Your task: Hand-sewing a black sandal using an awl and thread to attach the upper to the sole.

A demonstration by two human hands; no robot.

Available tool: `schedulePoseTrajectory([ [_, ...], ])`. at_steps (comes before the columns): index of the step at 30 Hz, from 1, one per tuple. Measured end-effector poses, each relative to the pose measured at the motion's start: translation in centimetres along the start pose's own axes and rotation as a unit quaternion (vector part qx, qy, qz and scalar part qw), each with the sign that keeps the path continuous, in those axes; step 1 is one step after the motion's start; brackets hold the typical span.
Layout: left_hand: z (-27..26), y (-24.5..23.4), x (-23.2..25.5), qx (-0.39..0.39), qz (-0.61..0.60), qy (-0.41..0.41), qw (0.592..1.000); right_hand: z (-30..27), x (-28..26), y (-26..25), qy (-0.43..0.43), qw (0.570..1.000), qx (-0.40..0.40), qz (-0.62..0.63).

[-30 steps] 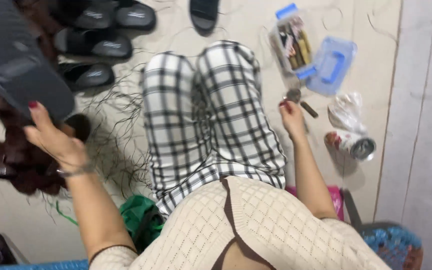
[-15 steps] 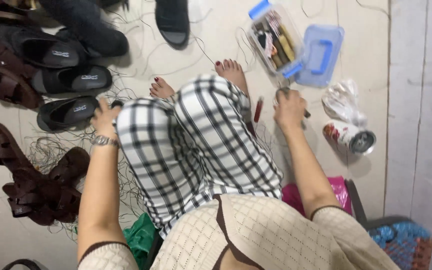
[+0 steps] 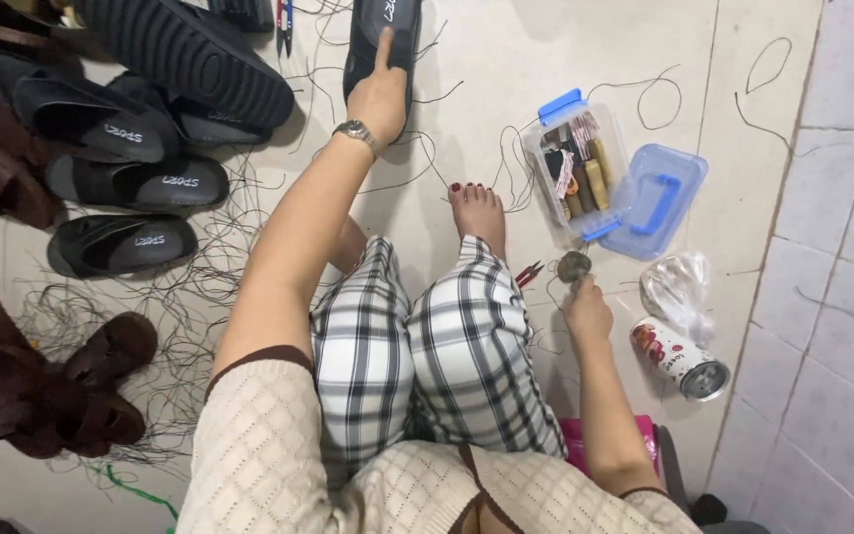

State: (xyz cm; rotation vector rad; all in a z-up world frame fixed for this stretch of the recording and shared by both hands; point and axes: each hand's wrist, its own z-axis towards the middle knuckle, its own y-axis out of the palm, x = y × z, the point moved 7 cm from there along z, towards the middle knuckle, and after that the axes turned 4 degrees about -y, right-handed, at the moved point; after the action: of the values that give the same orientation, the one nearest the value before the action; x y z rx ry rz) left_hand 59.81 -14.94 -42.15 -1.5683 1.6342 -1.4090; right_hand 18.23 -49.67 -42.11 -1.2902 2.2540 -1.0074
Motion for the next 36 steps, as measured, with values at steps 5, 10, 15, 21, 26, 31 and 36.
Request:
schedulePoseTrajectory([
  [5,-0.4,-0.4,-2.4,0.021,-0.307,-0.214,0.927,0.4,-1.1,0.0,-0.021,0.998,0.025,-0.062],
  [10,-4.0,-2.4,-2.1,0.067,-0.27,-0.195,0.941,-1.0,-1.8,0.2,0.012,0.998,-0.058,-0.037],
  [15,-9.8,-10.1,1.9,0.222,-0.049,0.016,0.974,-2.7,-2.0,0.6,0.014,0.994,-0.105,-0.032],
  [21,-18.3,-20.4,7.5,0.337,-0.053,0.087,0.936,-2.9,-0.6,1.3,0.024,0.996,-0.091,0.011],
  [26,-24.3,-27.2,11.6,0.414,-0.035,0.159,0.895,-3.6,-2.4,-4.2,-0.097,0.976,0.106,0.161],
  [31,-31.0,-32.1,14.8,0.433,-0.117,0.212,0.868,-12.0,-9.8,-17.8,-0.224,0.873,0.192,0.389],
  [36,-38.7,-36.8,17.0,0.425,-0.244,0.248,0.836,-26.8,-15.9,-29.0,-0.385,0.721,0.194,0.543],
])
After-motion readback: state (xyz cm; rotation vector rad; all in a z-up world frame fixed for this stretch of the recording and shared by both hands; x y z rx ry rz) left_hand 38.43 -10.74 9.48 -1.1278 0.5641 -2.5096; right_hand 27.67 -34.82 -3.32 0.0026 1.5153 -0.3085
